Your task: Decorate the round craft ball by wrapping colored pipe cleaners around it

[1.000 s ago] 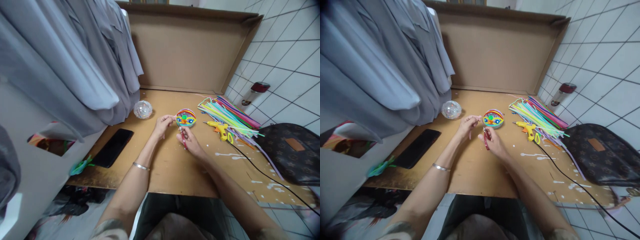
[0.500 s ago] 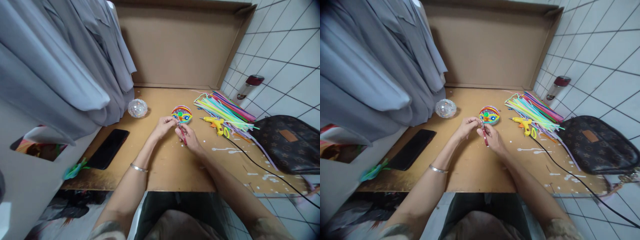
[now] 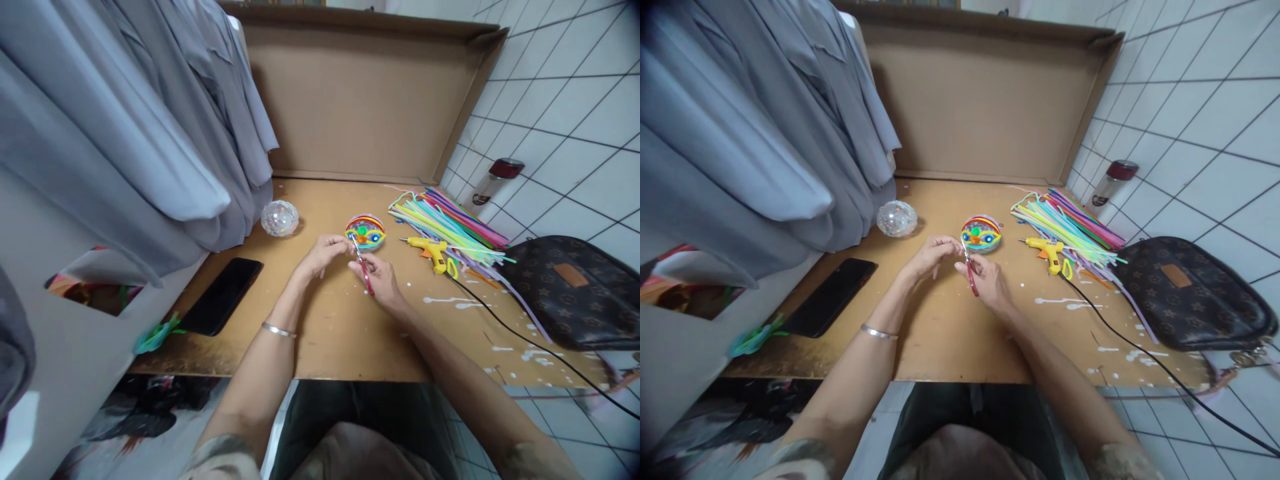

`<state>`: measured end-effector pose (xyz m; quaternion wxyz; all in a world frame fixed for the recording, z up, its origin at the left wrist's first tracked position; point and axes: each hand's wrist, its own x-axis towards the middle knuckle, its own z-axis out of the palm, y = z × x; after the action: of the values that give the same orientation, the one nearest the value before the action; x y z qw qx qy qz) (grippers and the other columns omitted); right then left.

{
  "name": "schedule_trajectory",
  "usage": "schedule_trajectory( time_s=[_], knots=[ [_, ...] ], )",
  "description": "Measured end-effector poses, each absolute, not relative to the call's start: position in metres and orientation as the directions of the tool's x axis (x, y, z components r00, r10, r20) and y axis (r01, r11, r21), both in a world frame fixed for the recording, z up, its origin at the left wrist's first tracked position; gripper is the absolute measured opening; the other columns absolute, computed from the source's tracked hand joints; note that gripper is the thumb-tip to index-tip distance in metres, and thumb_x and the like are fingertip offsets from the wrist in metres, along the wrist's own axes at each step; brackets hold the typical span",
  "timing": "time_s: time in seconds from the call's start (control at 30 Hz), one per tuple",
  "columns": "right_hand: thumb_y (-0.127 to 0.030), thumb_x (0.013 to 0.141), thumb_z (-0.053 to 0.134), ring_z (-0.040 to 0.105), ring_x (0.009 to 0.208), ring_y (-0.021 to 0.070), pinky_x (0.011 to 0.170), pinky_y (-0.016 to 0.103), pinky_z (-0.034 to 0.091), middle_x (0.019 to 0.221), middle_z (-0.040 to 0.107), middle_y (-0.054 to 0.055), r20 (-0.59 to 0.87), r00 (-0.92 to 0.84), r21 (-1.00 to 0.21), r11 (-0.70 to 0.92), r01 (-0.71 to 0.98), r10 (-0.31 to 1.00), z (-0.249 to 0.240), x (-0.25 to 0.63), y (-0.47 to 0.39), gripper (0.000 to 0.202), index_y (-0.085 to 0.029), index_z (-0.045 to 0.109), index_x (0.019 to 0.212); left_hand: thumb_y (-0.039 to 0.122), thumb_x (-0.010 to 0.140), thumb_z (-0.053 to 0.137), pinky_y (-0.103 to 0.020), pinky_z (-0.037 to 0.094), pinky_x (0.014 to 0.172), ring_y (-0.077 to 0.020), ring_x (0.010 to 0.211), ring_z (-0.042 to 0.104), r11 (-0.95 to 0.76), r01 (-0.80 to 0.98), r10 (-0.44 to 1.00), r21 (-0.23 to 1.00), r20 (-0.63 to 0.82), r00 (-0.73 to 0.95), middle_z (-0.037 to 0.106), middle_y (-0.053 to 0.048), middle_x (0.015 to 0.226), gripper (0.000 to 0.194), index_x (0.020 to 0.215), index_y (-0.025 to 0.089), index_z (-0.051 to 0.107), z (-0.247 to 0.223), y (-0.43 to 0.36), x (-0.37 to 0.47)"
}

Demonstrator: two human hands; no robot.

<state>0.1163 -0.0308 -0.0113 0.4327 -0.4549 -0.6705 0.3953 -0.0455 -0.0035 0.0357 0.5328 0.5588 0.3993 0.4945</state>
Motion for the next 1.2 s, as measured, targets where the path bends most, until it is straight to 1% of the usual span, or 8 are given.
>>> schedule_trajectory(
  time_s=[0.13, 0.23, 0.43, 0.6, 0.83, 0.93, 1.03, 1.2],
  knots=[
    [-0.046, 0.083, 0.065, 0.054, 0.06, 0.0149, 0.06, 0.026, 0.036, 0.068, 0.061, -0.001, 0.281, -0.212, -0.682, 0.351, 0.642, 0.936, -0.002, 0.117, -0.041, 0.028, -0.021, 0.067, 0.095, 0.022, 0.062, 0.058, -0.018, 0.014, 0.041, -0.0036, 0.041, 0.021, -0.073, -0.301, 0.997, 0.951, 0.071, -0.018, 0.033, 0.009, 0.042, 0.009, 0.058, 0.014, 0.061, 0.03, 0.009, -0.058],
    [-0.028, 0.079, 0.069, 0.067, 0.087, 0.0224, 0.074, 0.03, 0.043, 0.106, 0.074, 0.009, 0.245, -0.289, -0.444, 0.372, 0.815, 0.926, 0.008, 0.13, -0.053, 0.039, -0.021, 0.064, 0.117, 0.023, 0.071, 0.061, -0.017, 0.009, 0.038, -0.0027, 0.036, 0.013, -0.034, -0.473, 0.983, 0.88, -0.057, -0.177, 0.024, 0.012, 0.041, 0.015, 0.061, 0.017, 0.051, 0.028, 0.018, -0.071],
    [-0.019, 0.076, 0.067, 0.07, 0.088, 0.0201, 0.077, 0.028, 0.047, 0.101, 0.077, 0.006, 0.074, -0.468, -0.521, 0.434, 0.735, 0.881, 0.014, 0.186, -0.084, 0.024, -0.021, 0.074, 0.098, 0.022, 0.08, 0.057, -0.015, 0.009, 0.035, -0.0022, 0.033, 0.015, 0.001, -0.545, 0.979, 0.838, -0.112, -0.171, 0.025, 0.012, 0.041, 0.018, 0.065, 0.017, 0.048, 0.03, 0.02, -0.07],
    [-0.023, 0.088, 0.057, 0.068, 0.085, 0.0192, 0.073, 0.027, 0.045, 0.094, 0.076, 0.007, 0.166, -0.268, -0.453, 0.315, 0.834, 0.949, 0.015, 0.212, -0.102, 0.022, -0.02, 0.076, 0.098, 0.023, 0.079, 0.06, -0.016, 0.009, 0.036, -0.0017, 0.033, 0.016, -0.048, -0.491, 0.979, 0.87, -0.056, -0.194, 0.029, 0.011, 0.041, 0.018, 0.064, 0.016, 0.052, 0.025, 0.019, -0.056],
    [-0.026, 0.097, 0.048, 0.066, 0.091, 0.0277, 0.067, 0.032, 0.038, 0.1, 0.071, 0.019, 0.123, 0.102, 0.014, -0.104, 0.994, 0.987, 0.014, 0.214, -0.104, 0.031, -0.011, 0.074, 0.103, 0.026, 0.079, 0.063, -0.017, 0.009, 0.036, -0.0022, 0.033, 0.017, -0.112, -0.488, 0.944, 0.866, -0.06, -0.323, 0.031, 0.011, 0.041, 0.021, 0.064, 0.018, 0.05, 0.021, 0.023, -0.06],
    [-0.022, 0.096, 0.048, 0.065, 0.083, 0.0244, 0.064, 0.031, 0.036, 0.093, 0.07, 0.016, 0.041, -0.01, -0.023, 0.011, 1.0, 0.999, 0.017, 0.205, -0.123, 0.029, -0.013, 0.075, 0.096, 0.027, 0.08, 0.063, -0.017, 0.009, 0.036, -0.0022, 0.033, 0.018, -0.111, -0.487, 0.936, 0.866, -0.072, -0.343, 0.032, 0.011, 0.041, 0.022, 0.065, 0.018, 0.05, 0.021, 0.023, -0.06],
    [-0.021, 0.093, 0.056, 0.063, 0.081, 0.0178, 0.067, 0.026, 0.039, 0.089, 0.069, 0.007, -0.003, -0.444, -0.345, 0.416, 0.841, 0.896, 0.02, 0.191, -0.139, 0.02, -0.022, 0.076, 0.095, 0.027, 0.08, 0.064, -0.018, 0.009, 0.036, -0.002, 0.033, 0.018, -0.117, -0.482, 0.933, 0.868, -0.071, -0.354, 0.032, 0.011, 0.041, 0.022, 0.065, 0.019, 0.05, 0.021, 0.023, -0.058],
    [-0.026, 0.095, 0.053, 0.059, 0.085, 0.0192, 0.07, 0.028, 0.038, 0.087, 0.066, 0.008, 0.159, -0.331, -0.349, 0.367, 0.862, 0.93, 0.017, 0.172, -0.111, 0.024, -0.021, 0.076, 0.097, 0.03, 0.078, 0.068, -0.019, 0.009, 0.037, -0.0018, 0.033, 0.018, -0.137, -0.481, 0.927, 0.866, -0.059, -0.37, 0.033, 0.011, 0.043, 0.025, 0.065, 0.019, 0.05, 0.019, 0.023, -0.057]
  ],
)
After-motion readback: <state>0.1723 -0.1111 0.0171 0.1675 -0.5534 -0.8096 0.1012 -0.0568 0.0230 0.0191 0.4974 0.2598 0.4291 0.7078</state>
